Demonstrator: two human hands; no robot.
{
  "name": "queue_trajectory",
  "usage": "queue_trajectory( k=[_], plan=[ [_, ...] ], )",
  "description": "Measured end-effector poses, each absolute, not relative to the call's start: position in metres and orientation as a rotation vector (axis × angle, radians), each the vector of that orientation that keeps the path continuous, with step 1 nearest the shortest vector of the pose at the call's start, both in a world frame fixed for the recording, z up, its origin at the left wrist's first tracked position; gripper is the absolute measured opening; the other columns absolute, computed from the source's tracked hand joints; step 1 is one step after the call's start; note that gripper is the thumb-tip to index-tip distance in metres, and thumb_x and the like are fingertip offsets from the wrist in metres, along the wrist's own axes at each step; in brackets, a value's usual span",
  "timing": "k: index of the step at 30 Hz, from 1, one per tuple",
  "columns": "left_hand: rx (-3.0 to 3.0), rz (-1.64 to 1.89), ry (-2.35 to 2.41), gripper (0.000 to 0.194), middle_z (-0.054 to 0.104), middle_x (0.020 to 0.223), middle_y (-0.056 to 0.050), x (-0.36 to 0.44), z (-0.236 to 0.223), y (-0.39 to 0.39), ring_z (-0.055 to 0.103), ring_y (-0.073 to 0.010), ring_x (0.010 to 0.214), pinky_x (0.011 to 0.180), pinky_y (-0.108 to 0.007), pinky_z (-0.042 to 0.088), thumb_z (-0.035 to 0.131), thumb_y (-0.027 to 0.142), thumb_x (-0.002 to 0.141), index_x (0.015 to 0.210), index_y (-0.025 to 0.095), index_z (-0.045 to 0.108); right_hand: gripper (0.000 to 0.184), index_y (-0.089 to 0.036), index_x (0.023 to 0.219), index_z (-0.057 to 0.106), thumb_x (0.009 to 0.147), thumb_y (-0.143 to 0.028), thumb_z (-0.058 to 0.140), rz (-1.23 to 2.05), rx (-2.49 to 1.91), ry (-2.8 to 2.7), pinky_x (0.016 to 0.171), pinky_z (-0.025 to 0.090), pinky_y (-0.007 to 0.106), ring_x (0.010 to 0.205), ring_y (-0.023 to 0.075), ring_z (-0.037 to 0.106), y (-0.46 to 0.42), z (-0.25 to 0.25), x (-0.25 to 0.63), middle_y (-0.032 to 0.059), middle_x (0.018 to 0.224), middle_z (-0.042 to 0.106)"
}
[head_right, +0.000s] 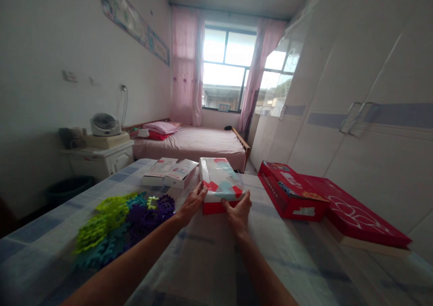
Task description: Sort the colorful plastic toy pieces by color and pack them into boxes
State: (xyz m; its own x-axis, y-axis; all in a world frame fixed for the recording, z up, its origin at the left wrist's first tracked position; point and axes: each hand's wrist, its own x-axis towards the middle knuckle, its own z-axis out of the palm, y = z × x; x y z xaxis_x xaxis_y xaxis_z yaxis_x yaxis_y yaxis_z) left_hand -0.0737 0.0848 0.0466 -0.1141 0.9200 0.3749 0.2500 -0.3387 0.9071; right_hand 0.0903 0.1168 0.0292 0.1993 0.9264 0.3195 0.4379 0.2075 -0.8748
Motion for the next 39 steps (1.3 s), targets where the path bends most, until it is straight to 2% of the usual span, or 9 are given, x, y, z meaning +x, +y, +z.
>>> queue_trajectory(
  k=[3, 6, 9, 11, 17, 21, 28, 32, 39],
  plan=[
    [1.479, 1.501, 1.401, 0.052, 0.047, 0.136, -0.014, -0.070, 0.048, 0.068, 0.033, -0.0279, 0.132, 0.108, -0.042, 0.026, 0.042, 0.043, 0.086, 0.130, 0.015, 0.042, 0.101, -0.007, 0.140, 0.016, 0.060, -0.046, 0.065, 0.556, -1.370, -1.367, 0.106, 0.025, 0.047, 0.129, 0.0365, 0.027, 0.120, 0.028, 0.071, 0.0225, 0.137, 0.033],
    [1.360, 1.521, 1.571, 0.060, 0.031, 0.147, -0.014, -0.067, 0.048, 0.057, 0.016, -0.0264, 0.139, 0.113, -0.041, 0.012, 0.048, 0.042, 0.083, 0.134, 0.015, 0.035, 0.096, -0.004, 0.139, 0.018, 0.062, -0.042, 0.062, 0.589, -1.351, -1.404, 0.105, 0.027, 0.048, 0.130, 0.0364, 0.028, 0.122, 0.025, 0.058, 0.0237, 0.136, 0.035],
    [1.356, 1.579, 1.685, 0.068, 0.014, 0.152, -0.015, -0.064, 0.045, 0.047, 0.005, -0.0261, 0.141, 0.114, -0.043, 0.008, 0.050, 0.039, 0.082, 0.140, 0.014, 0.025, 0.087, -0.009, 0.138, 0.023, 0.066, -0.041, 0.058, 0.620, -1.304, -1.488, 0.105, 0.029, 0.046, 0.130, 0.0326, 0.031, 0.120, 0.022, 0.060, 0.0189, 0.137, 0.037],
    [1.440, 1.642, 1.737, 0.069, 0.009, 0.153, -0.014, -0.060, 0.042, 0.038, 0.003, -0.0260, 0.141, 0.114, -0.044, 0.008, 0.050, 0.035, 0.082, 0.141, 0.015, 0.021, 0.080, -0.011, 0.137, 0.025, 0.069, -0.040, 0.055, 0.549, -1.285, -1.537, 0.105, 0.030, 0.044, 0.129, 0.0297, 0.033, 0.120, 0.024, 0.076, 0.0166, 0.138, 0.037],
    [1.985, 1.555, 1.674, 0.065, 0.009, 0.154, -0.006, -0.038, 0.021, -0.007, 0.008, -0.0251, 0.141, 0.113, -0.046, 0.017, 0.045, 0.018, 0.083, 0.143, 0.026, 0.020, 0.055, -0.006, 0.124, 0.042, 0.076, -0.031, 0.049, -0.155, -1.490, -1.540, 0.102, 0.031, 0.044, 0.120, 0.0302, 0.039, 0.136, 0.050, 0.181, 0.0206, 0.124, 0.046],
    [2.229, 1.440, 1.607, 0.072, 0.007, 0.154, -0.005, -0.026, 0.007, -0.023, 0.012, -0.0259, 0.140, 0.110, -0.047, 0.026, 0.045, 0.009, 0.079, 0.143, 0.029, 0.018, 0.037, -0.011, 0.112, 0.050, 0.080, -0.027, 0.046, -0.436, -1.722, -1.547, 0.090, 0.037, 0.044, 0.107, 0.0307, 0.047, 0.140, 0.060, 0.225, 0.0175, 0.111, 0.053],
    [2.420, 1.310, 1.566, 0.065, 0.016, 0.153, -0.008, -0.030, 0.001, -0.020, 0.020, -0.0255, 0.138, 0.108, -0.044, 0.033, 0.045, 0.006, 0.075, 0.137, 0.024, 0.035, 0.028, -0.013, 0.104, 0.052, 0.080, -0.028, 0.049, -0.589, -1.816, -1.502, 0.078, 0.039, 0.038, 0.099, 0.0285, 0.052, 0.139, 0.052, 0.236, 0.0145, 0.104, 0.057],
    [2.466, 1.189, 1.552, 0.058, 0.025, 0.150, -0.010, -0.031, -0.002, -0.021, 0.024, -0.0235, 0.137, 0.107, -0.042, 0.034, 0.042, 0.002, 0.072, 0.127, 0.019, 0.047, 0.025, -0.016, 0.105, 0.052, 0.083, -0.026, 0.048, -0.693, -1.777, -1.631, 0.080, 0.037, 0.038, 0.102, 0.0271, 0.051, 0.145, 0.045, 0.248, 0.0111, 0.106, 0.058],
    [2.371, 1.069, 1.645, 0.057, 0.031, 0.148, -0.007, -0.028, 0.003, -0.021, 0.028, -0.0211, 0.136, 0.108, -0.039, 0.034, 0.042, -0.001, 0.068, 0.121, 0.020, 0.052, 0.028, -0.016, 0.110, 0.051, 0.084, -0.027, 0.048, -0.824, -1.657, -1.739, 0.084, 0.036, 0.038, 0.109, 0.0263, 0.049, 0.155, 0.036, 0.258, 0.0132, 0.110, 0.059]
  ],
)
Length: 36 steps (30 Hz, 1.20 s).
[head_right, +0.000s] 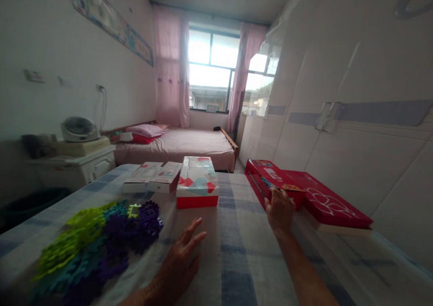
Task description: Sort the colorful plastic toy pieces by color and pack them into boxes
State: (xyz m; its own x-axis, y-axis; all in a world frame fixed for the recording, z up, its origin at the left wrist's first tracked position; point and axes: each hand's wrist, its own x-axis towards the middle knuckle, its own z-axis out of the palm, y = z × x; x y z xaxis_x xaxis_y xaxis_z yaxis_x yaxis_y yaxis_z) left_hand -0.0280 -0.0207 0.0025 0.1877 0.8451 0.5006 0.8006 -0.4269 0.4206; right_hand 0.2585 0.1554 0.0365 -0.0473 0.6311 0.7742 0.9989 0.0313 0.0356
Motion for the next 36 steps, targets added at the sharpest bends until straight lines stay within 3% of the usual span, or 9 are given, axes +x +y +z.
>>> queue_trajectory(
  k=[11, 18, 23, 28, 32, 36],
  plan=[
    [2.325, 1.037, 1.630, 0.057, 0.030, 0.148, -0.007, -0.032, -0.003, -0.018, 0.032, -0.0209, 0.134, 0.106, -0.038, 0.036, 0.041, -0.001, 0.068, 0.120, 0.021, 0.051, 0.013, -0.019, 0.095, 0.056, 0.083, -0.022, 0.051, -0.767, -1.446, -1.879, 0.078, 0.037, 0.037, 0.088, 0.0227, 0.053, 0.141, 0.051, 0.249, 0.0066, 0.089, 0.063],
    [2.333, 1.082, 1.552, 0.051, 0.034, 0.146, -0.009, -0.033, 0.002, -0.019, 0.037, -0.0215, 0.131, 0.104, -0.038, 0.040, 0.042, 0.001, 0.073, 0.119, 0.020, 0.050, 0.018, -0.018, 0.101, 0.055, 0.084, -0.023, 0.050, -0.778, -1.271, -1.949, 0.077, 0.038, 0.036, 0.084, 0.0221, 0.056, 0.019, 0.054, 0.223, 0.0059, 0.086, 0.064],
    [2.557, 1.136, 1.196, 0.046, 0.038, 0.143, -0.009, -0.028, 0.014, -0.029, 0.039, -0.0183, 0.130, 0.103, -0.035, 0.042, 0.042, 0.009, 0.083, 0.128, 0.021, 0.042, 0.025, -0.020, 0.105, 0.054, 0.080, -0.023, 0.059, -0.739, -0.930, -2.018, 0.078, 0.041, 0.035, 0.079, 0.0182, 0.057, -0.069, 0.060, 0.219, 0.0031, 0.082, 0.064],
    [2.822, 1.020, 0.880, 0.059, 0.033, 0.146, -0.009, -0.005, 0.043, -0.046, 0.029, -0.0198, 0.135, 0.108, -0.038, 0.035, 0.044, 0.010, 0.082, 0.139, 0.018, 0.029, 0.052, -0.017, 0.118, 0.050, 0.076, -0.043, 0.061, -0.680, -1.134, -2.021, 0.088, 0.039, 0.045, 0.105, 0.0290, 0.053, -0.081, 0.064, 0.222, 0.0128, 0.111, 0.059],
    [2.881, 0.923, 0.768, 0.059, 0.036, 0.145, -0.008, 0.013, 0.064, -0.045, 0.023, -0.0201, 0.137, 0.111, -0.038, 0.028, 0.045, 0.009, 0.080, 0.137, 0.015, 0.032, 0.040, -0.021, 0.117, 0.051, 0.082, -0.041, 0.053, -0.606, -1.317, -2.063, 0.090, 0.039, 0.044, 0.108, 0.0263, 0.053, -0.072, 0.064, 0.223, 0.0088, 0.116, 0.059],
    [2.774, 1.015, 0.778, 0.049, 0.043, 0.140, -0.006, 0.022, 0.065, -0.042, 0.029, -0.0175, 0.134, 0.111, -0.035, 0.028, 0.044, 0.009, 0.081, 0.130, 0.017, 0.039, 0.035, -0.023, 0.114, 0.053, 0.084, -0.040, 0.051, -0.601, -1.391, -2.082, 0.085, 0.043, 0.040, 0.104, 0.0242, 0.057, -0.067, 0.072, 0.223, 0.0070, 0.113, 0.062]
  ],
)
